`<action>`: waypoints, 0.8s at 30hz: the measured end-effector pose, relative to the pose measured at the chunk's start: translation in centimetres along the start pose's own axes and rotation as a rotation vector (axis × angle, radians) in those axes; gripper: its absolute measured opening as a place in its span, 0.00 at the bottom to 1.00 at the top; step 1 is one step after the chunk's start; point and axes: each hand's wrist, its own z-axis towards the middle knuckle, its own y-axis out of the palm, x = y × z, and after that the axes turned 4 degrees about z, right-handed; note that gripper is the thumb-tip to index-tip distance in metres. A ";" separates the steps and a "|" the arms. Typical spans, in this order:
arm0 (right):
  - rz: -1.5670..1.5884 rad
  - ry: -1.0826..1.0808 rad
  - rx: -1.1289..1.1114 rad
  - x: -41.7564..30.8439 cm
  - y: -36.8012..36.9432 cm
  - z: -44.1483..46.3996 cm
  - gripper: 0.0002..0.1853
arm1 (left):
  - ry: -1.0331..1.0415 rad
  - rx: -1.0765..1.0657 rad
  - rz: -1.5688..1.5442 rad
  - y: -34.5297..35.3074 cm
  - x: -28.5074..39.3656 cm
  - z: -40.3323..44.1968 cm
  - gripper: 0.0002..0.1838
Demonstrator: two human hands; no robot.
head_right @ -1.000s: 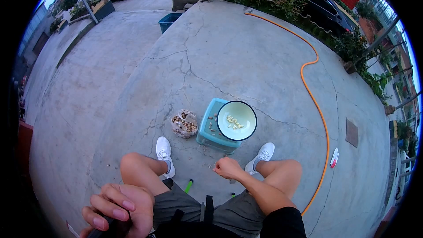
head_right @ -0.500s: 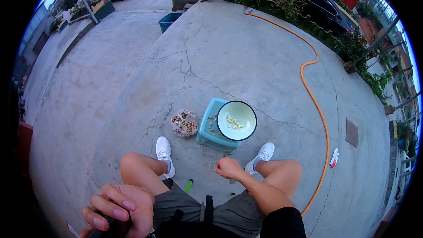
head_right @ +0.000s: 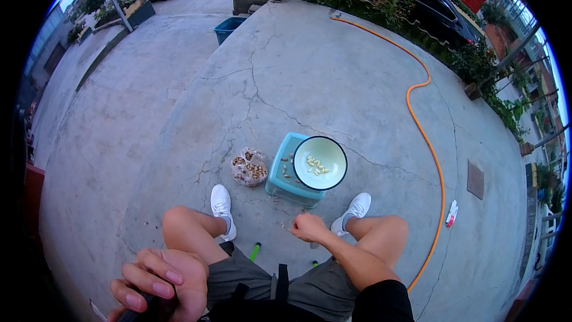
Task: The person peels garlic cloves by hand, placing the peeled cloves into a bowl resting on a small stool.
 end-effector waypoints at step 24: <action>-0.005 0.031 0.020 0.2 0.0 0.0 0.13 | 0.050 -0.029 0.017 0.0 -0.5 0.2 0.31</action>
